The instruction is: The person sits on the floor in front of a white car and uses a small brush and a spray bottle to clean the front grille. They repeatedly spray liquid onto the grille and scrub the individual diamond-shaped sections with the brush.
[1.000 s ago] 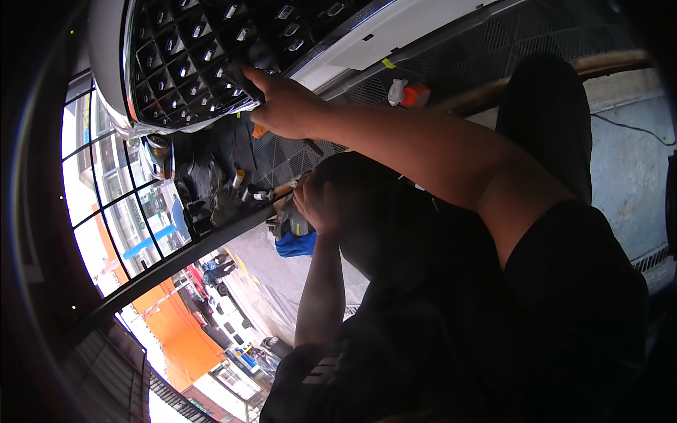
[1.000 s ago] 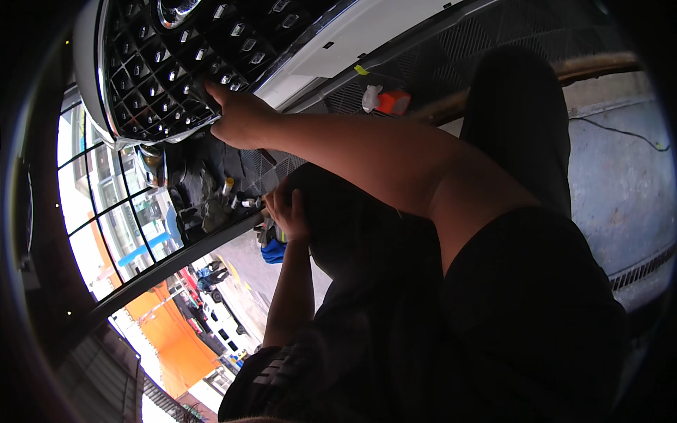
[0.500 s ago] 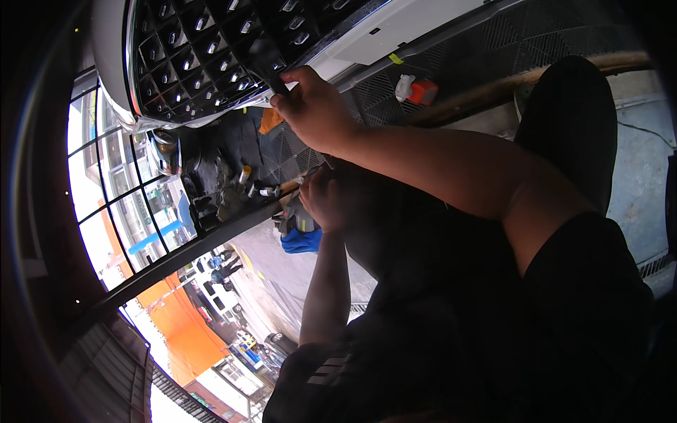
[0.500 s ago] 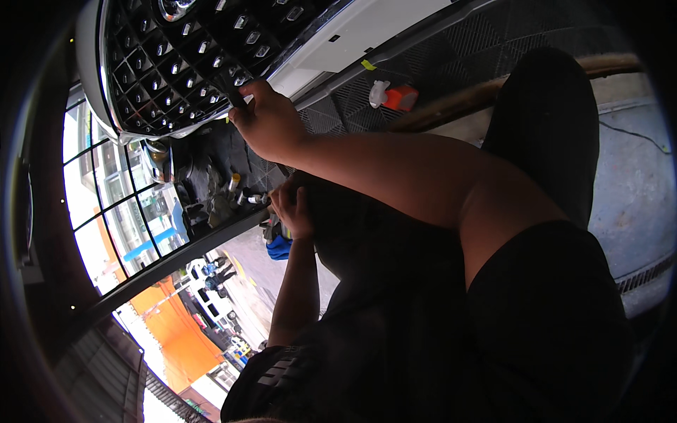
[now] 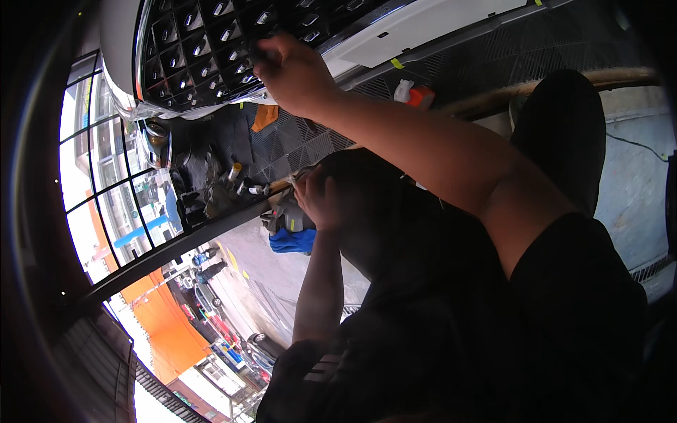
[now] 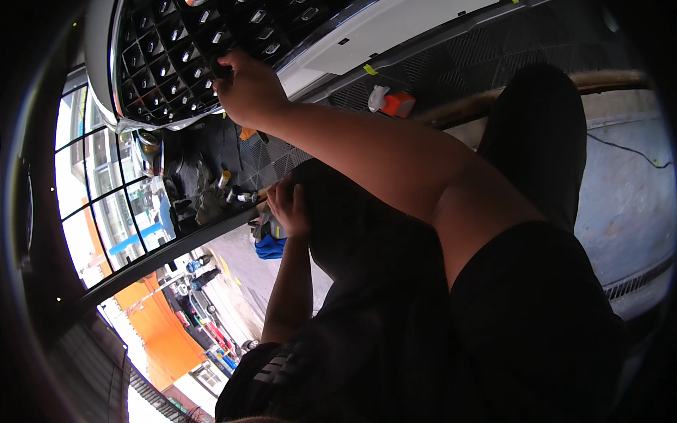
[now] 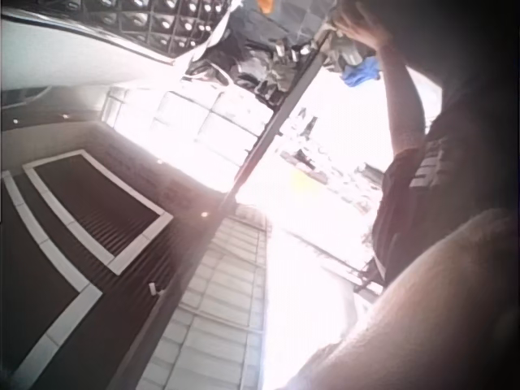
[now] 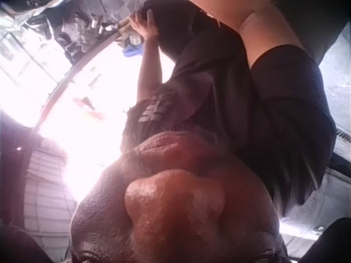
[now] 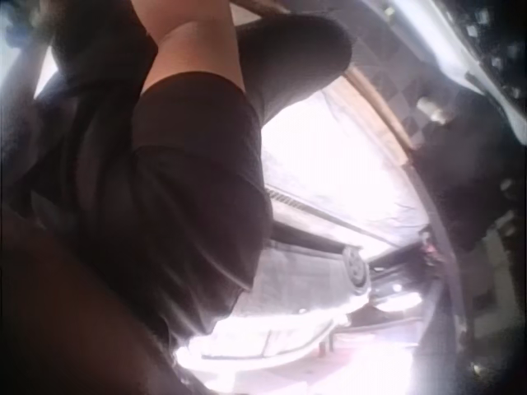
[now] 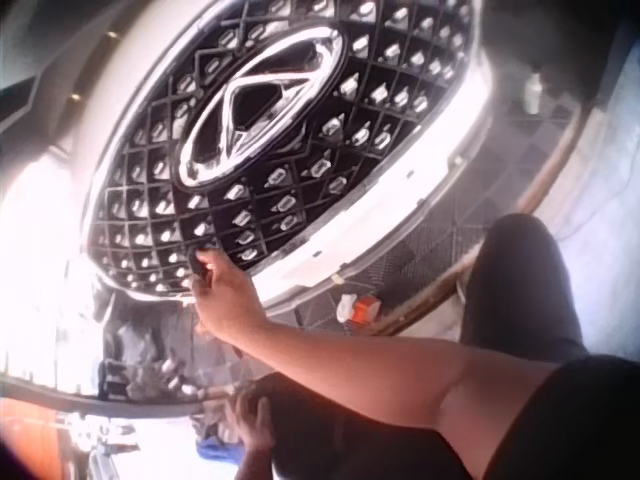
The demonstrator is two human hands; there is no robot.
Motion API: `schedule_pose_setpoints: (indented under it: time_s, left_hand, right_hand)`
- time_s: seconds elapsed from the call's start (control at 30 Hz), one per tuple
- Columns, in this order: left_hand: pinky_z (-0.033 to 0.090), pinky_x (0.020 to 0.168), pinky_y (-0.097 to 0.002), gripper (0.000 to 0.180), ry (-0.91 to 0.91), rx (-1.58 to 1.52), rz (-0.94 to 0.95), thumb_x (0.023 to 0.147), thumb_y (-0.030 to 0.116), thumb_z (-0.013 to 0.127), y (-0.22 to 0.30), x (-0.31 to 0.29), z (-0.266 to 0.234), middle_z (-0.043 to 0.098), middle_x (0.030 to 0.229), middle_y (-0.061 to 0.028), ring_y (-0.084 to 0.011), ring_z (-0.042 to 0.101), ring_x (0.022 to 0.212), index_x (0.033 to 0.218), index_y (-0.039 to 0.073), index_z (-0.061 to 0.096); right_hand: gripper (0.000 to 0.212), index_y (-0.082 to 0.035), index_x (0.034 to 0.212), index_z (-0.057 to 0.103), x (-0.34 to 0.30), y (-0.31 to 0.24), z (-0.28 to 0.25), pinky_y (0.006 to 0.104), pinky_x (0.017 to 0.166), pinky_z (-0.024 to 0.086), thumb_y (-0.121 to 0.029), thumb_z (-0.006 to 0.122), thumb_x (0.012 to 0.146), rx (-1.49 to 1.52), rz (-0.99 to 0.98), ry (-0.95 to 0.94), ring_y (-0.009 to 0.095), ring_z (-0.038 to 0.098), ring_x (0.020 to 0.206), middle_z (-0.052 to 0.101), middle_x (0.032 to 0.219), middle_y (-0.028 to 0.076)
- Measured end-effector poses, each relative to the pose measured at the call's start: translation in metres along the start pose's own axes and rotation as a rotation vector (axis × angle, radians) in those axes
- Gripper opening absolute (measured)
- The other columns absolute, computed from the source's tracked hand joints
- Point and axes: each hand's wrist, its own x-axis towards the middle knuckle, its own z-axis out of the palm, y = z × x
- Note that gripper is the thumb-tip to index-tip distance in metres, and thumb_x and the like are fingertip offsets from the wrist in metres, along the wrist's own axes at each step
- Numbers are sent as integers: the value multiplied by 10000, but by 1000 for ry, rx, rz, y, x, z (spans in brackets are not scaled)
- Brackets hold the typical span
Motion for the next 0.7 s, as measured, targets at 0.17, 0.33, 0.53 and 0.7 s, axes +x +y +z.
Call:
schedule_pose_setpoints:
  time_s: [0.17,0.33,0.53,0.7]
  left_hand:
    - [377,1125,-508,407,26,-6,-30,941,337,708,-5,-5,1,635,1239,-108,-343,564,1228,1293,136,732]
    - [387,1111,-504,390,56,-68,-51,933,351,721,-3,-8,-4,635,1227,-100,-337,567,1225,1280,175,742]
    - [394,1094,-486,417,102,-143,-73,881,351,776,-2,-9,-4,647,1218,-56,-311,572,1218,1271,207,744]
    - [406,1048,-480,406,130,-193,-69,865,331,794,-3,-7,0,647,1211,-35,-295,577,1180,1248,201,751]
  right_hand:
    - [410,-3,1331,561,-32,-4,-18,308,631,534,-207,714,1010,-43,-75,-20,147,677,685,720,884,80]
    - [385,-52,1381,513,-63,-40,-24,253,524,477,-230,639,1063,326,437,-63,87,592,597,699,884,59]
    - [305,-134,1349,492,-35,-51,-11,279,508,464,-216,613,1082,452,427,117,113,569,592,665,893,44]
    - [249,-163,1234,521,-15,-66,14,271,587,482,-176,681,1044,569,401,92,108,586,669,656,890,26]
